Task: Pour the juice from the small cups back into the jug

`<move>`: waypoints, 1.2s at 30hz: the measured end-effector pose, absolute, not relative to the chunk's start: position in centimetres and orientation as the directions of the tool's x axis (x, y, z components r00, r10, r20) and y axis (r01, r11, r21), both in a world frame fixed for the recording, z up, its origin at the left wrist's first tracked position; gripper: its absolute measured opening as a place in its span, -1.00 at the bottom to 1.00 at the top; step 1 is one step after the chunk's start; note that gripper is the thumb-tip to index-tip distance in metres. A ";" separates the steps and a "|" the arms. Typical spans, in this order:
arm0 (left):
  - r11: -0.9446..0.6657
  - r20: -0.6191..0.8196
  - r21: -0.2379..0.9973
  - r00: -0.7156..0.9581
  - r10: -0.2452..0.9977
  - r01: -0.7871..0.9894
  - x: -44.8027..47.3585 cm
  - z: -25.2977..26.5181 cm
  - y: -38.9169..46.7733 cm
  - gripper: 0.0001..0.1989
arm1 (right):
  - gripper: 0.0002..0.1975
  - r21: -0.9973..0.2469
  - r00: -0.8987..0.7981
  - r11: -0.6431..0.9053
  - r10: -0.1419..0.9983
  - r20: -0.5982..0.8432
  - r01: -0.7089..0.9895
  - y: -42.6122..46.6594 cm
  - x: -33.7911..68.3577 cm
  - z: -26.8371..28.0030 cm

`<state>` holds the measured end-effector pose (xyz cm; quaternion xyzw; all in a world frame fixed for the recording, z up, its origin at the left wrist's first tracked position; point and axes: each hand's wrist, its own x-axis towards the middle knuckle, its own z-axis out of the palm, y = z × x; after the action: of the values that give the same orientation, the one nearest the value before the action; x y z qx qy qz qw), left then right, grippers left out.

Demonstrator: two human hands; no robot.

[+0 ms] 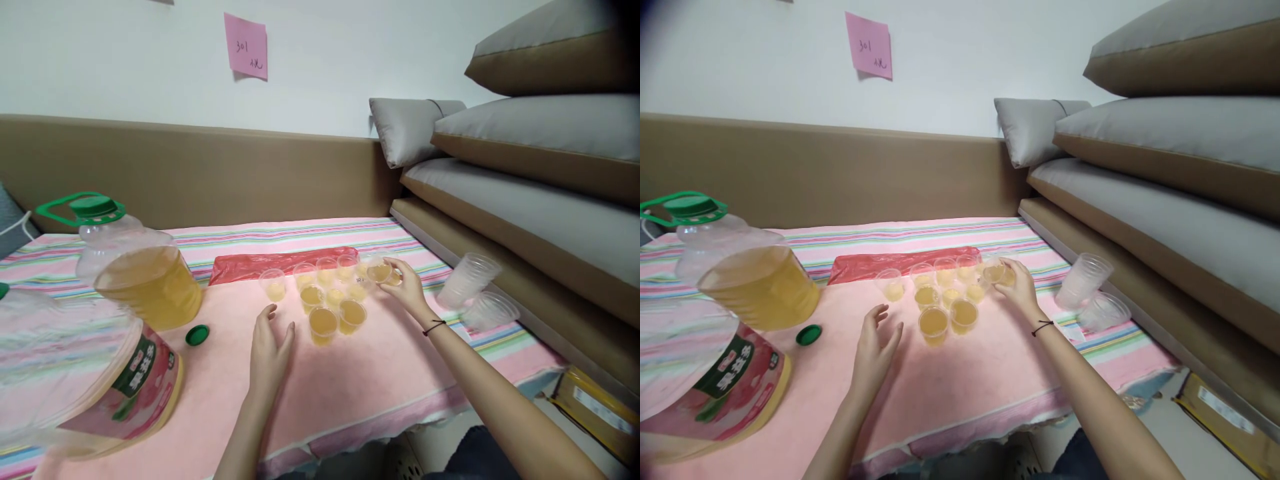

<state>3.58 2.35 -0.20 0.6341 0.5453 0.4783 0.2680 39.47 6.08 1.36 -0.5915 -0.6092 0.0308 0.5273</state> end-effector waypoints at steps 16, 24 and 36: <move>-0.248 0.304 0.861 -0.059 0.951 0.444 3.6 0.3 2.2 -0.46 | -0.48 -0.368 -0.020 0.362 0.735 0.678 0.857 6.3 39.9 3.2; -0.255 0.314 0.856 -0.061 0.947 0.450 3.6 0.1 2.3 -0.46 | -0.46 -0.239 -0.105 0.373 0.702 0.704 0.897 6.2 39.7 3.7; -0.258 0.318 0.859 -0.066 0.946 0.441 3.6 0.0 2.4 -0.45 | -0.48 -0.222 -0.123 0.376 0.706 0.698 0.900 6.1 39.6 3.7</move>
<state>3.57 2.36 -0.02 0.6310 0.5496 0.4805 0.2625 39.62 6.08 3.69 -0.5436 -0.7382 -0.1282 0.3783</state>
